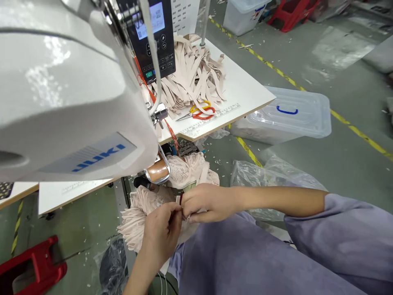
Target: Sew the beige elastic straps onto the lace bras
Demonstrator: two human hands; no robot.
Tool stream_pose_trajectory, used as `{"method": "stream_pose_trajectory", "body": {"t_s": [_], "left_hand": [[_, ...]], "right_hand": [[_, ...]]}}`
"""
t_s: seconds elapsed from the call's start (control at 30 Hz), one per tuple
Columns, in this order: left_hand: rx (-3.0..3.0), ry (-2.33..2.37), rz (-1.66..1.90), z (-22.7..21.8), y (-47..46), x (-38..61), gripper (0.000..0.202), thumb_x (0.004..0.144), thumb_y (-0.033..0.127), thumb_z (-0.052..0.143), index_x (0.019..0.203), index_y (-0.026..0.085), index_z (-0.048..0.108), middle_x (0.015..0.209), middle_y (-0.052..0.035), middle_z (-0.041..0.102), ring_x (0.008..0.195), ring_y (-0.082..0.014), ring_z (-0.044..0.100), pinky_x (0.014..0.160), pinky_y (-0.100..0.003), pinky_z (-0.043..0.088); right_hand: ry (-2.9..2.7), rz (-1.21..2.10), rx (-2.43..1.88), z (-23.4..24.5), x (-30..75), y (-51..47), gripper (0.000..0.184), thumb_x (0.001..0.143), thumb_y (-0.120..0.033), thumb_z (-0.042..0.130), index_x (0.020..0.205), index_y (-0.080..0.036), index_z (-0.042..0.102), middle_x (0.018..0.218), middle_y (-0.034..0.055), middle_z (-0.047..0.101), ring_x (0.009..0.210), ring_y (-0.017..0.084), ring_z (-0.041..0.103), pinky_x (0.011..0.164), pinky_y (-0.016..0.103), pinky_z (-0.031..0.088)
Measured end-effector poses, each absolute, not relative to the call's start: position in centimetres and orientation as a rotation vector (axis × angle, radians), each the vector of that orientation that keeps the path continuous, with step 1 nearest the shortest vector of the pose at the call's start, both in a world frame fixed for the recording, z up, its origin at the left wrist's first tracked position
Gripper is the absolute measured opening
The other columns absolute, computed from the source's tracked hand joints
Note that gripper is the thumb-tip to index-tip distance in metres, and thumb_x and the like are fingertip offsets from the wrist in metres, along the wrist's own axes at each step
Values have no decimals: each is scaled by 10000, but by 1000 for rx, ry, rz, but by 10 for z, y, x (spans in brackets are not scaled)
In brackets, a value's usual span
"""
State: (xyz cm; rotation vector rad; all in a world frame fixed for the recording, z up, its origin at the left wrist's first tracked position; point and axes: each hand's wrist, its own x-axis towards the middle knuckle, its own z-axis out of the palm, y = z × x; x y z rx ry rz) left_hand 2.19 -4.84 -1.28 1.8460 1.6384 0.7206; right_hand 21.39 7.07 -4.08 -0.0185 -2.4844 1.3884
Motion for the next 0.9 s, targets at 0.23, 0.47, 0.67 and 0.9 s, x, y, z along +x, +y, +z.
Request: {"method": "stream_pose_trajectory", "body": {"t_s": [0.23,0.47,0.67,0.9], "left_hand": [[1875,1682,829,-14,-52,14,119,910,173,609,977,252,667,969,-37,753,870,-178,717,757,-261,546],[1784,1710,595,-8,-41,14,121,931,223,522,853,229,614,797,-22,678,715,-174,639,653,-277,492],[1372,1712,741,-26,-19,22,97,879,251,525,793,206,533,913,-56,619,894,-206,601,725,-296,487],[704,1508,1402,-42,-28,49,153,910,350,604,968,209,615,1021,-44,668,953,-181,648,864,-309,513]], "right_hand": [[-2545,925,-2,-41,212,64,233,989,-232,433,924,-191,653,981,75,708,842,154,622,745,273,467],[-2557,717,-102,-47,205,55,263,978,-196,410,849,-198,640,885,73,704,778,177,601,721,303,490],[-2283,1159,-411,-63,192,54,200,931,-204,478,838,-174,652,861,76,700,802,166,638,726,280,511],[-2042,1330,-472,-41,192,57,171,936,-248,534,901,-189,691,910,59,709,860,159,645,790,273,509]]}}
